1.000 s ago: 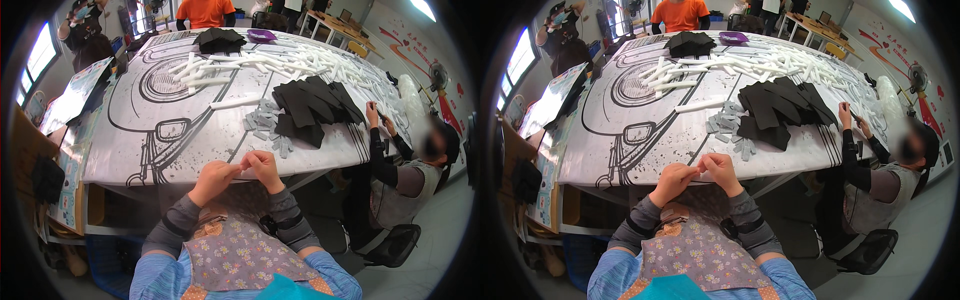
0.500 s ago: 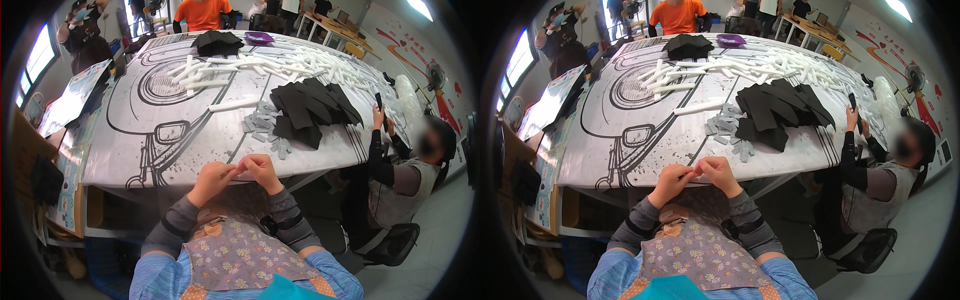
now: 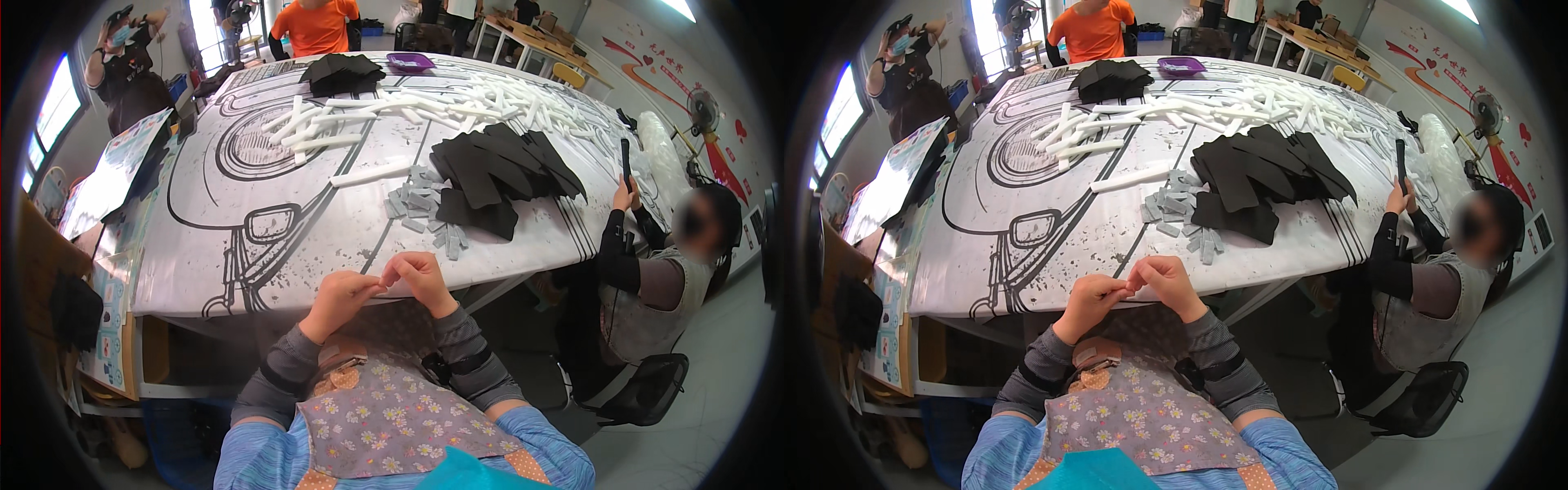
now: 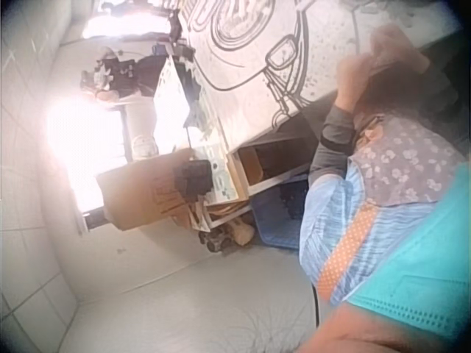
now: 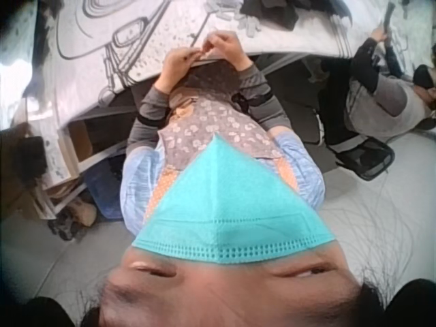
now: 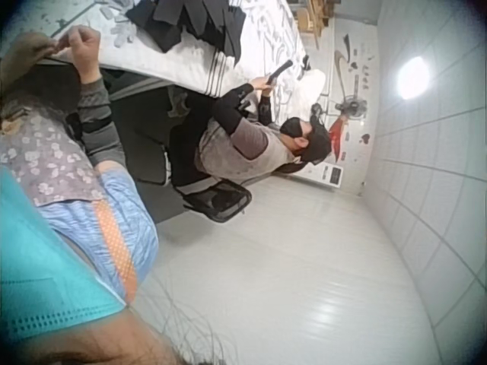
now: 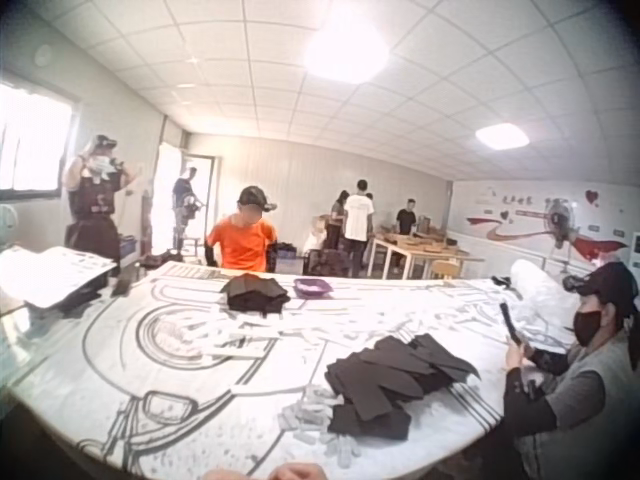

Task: Inspecting and organizing small black fabric components at a work table.

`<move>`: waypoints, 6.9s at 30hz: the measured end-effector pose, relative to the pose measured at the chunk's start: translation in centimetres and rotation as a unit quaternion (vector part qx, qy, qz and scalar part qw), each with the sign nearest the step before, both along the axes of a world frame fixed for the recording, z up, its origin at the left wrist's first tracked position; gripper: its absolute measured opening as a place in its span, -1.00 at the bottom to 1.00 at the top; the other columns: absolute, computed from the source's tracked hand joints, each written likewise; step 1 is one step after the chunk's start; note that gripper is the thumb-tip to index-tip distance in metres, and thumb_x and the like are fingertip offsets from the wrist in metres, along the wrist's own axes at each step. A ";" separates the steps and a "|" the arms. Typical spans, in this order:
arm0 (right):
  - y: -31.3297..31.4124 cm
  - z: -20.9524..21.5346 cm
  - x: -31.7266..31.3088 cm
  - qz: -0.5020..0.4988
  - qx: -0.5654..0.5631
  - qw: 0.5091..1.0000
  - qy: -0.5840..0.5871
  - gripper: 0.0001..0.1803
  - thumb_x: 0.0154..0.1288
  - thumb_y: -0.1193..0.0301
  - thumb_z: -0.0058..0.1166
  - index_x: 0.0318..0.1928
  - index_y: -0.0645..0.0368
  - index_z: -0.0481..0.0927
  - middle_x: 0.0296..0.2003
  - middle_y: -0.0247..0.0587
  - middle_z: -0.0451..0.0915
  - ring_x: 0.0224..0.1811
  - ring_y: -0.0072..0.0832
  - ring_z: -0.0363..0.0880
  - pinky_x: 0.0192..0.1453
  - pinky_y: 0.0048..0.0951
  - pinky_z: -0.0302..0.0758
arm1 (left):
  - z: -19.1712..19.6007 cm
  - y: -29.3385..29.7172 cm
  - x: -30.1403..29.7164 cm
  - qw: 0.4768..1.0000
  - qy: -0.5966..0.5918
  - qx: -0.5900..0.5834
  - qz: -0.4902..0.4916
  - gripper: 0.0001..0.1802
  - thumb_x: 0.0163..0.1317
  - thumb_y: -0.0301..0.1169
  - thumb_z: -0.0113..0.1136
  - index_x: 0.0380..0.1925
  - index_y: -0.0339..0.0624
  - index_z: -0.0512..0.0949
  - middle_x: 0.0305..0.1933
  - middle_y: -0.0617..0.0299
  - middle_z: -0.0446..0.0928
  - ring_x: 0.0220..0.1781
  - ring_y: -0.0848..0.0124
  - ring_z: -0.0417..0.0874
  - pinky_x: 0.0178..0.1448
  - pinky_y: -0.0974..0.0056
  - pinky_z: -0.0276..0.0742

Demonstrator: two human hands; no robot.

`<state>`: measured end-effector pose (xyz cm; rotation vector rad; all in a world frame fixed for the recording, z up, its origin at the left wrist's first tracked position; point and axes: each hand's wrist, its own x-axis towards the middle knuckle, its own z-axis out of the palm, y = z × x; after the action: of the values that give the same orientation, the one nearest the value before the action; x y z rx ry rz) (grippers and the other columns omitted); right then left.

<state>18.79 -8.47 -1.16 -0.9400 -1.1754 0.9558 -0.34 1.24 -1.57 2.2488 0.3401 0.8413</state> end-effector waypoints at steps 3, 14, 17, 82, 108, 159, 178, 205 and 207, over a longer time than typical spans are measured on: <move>0.0 -0.2 -0.1 -0.011 0.001 1.000 -0.010 -0.66 0.56 0.38 -0.01 -0.28 0.37 0.70 -0.36 -0.21 0.72 -0.32 -0.56 0.65 -0.17 -0.49 0.58 | 0.4 -0.1 0.0 1.000 -0.002 -0.002 0.002 -0.88 0.25 -0.44 0.38 -0.25 -0.20 0.76 -0.38 0.07 0.71 -0.37 0.18 0.71 -0.26 0.22 0.55; 0.0 0.1 -0.3 -0.006 -0.011 1.000 -0.006 -0.67 0.57 0.38 -0.02 -0.27 0.34 0.72 -0.36 -0.26 0.71 -0.33 -0.58 0.62 -0.18 -0.52 0.57 | 0.9 -0.2 -0.2 0.999 -0.010 -0.046 -0.008 -0.87 0.29 -0.49 0.31 -0.20 -0.27 0.73 -0.34 0.10 0.72 -0.33 0.26 0.72 -0.22 0.26 0.58; -0.1 0.1 -0.2 -0.007 -0.015 1.000 0.003 -0.65 0.58 0.37 -0.04 -0.26 0.34 0.72 -0.36 -0.25 0.72 -0.33 -0.59 0.63 -0.18 -0.52 0.58 | 0.7 -0.2 -0.1 0.998 -0.027 -0.055 -0.016 -0.86 0.28 -0.53 0.30 -0.17 -0.27 0.72 -0.32 0.11 0.73 -0.33 0.27 0.73 -0.21 0.28 0.59; -0.4 0.2 -0.1 0.019 0.008 1.000 -0.014 -0.69 0.56 0.40 -0.02 -0.22 0.36 0.71 -0.32 -0.20 0.73 -0.31 -0.56 0.65 -0.15 -0.50 0.59 | 0.9 -0.1 -0.5 0.997 0.012 -0.080 -0.008 -0.86 0.25 -0.42 0.43 -0.22 -0.22 0.75 -0.37 0.13 0.70 -0.36 0.36 0.67 -0.26 0.30 0.53; -0.5 0.5 -0.2 0.013 -0.001 1.000 0.008 -0.71 0.55 0.42 -0.02 -0.21 0.37 0.70 -0.32 -0.19 0.74 -0.31 -0.57 0.65 -0.16 -0.52 0.59 | 1.0 -0.1 -0.5 0.997 0.003 -0.075 -0.029 -0.88 0.28 -0.45 0.37 -0.20 -0.21 0.75 -0.34 0.14 0.73 -0.33 0.30 0.72 -0.20 0.28 0.57; -0.4 0.3 -0.2 0.028 -0.002 1.000 0.012 -0.70 0.55 0.40 -0.01 -0.22 0.35 0.71 -0.36 -0.21 0.73 -0.35 -0.58 0.61 -0.19 -0.53 0.56 | 0.7 -0.2 -0.3 0.999 -0.015 -0.036 -0.012 -0.86 0.20 -0.45 0.45 -0.24 -0.19 0.75 -0.38 0.14 0.71 -0.39 0.31 0.70 -0.28 0.30 0.55; -0.5 0.2 0.0 0.023 0.012 0.999 0.024 -0.72 0.54 0.42 0.00 -0.23 0.36 0.70 -0.34 -0.19 0.73 -0.33 -0.57 0.62 -0.18 -0.52 0.57 | 0.3 -0.1 -0.3 0.999 -0.040 -0.021 -0.011 -0.89 0.23 -0.48 0.42 -0.24 -0.22 0.75 -0.37 0.15 0.72 -0.39 0.31 0.71 -0.29 0.29 0.55; -0.4 0.1 0.0 0.025 0.001 1.000 0.017 -0.72 0.55 0.42 0.01 -0.21 0.37 0.70 -0.37 -0.22 0.71 -0.33 -0.57 0.64 -0.17 -0.51 0.59 | 0.3 -0.1 -0.1 0.999 -0.034 -0.002 -0.022 -0.87 0.18 -0.48 0.45 -0.26 -0.18 0.74 -0.42 0.14 0.67 -0.38 0.23 0.68 -0.29 0.23 0.53; -0.4 0.1 0.0 0.025 0.003 1.000 0.017 -0.72 0.55 0.42 0.01 -0.21 0.37 0.70 -0.37 -0.23 0.70 -0.33 -0.57 0.64 -0.17 -0.51 0.59 | 0.2 0.0 -0.1 0.999 -0.026 0.032 -0.028 -0.90 0.20 -0.46 0.43 -0.27 -0.16 0.75 -0.43 0.15 0.67 -0.38 0.23 0.68 -0.27 0.22 0.53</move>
<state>18.76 -8.87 -1.07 -0.8908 -1.1777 1.0041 -0.45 1.22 -1.37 2.2810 0.2284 0.8903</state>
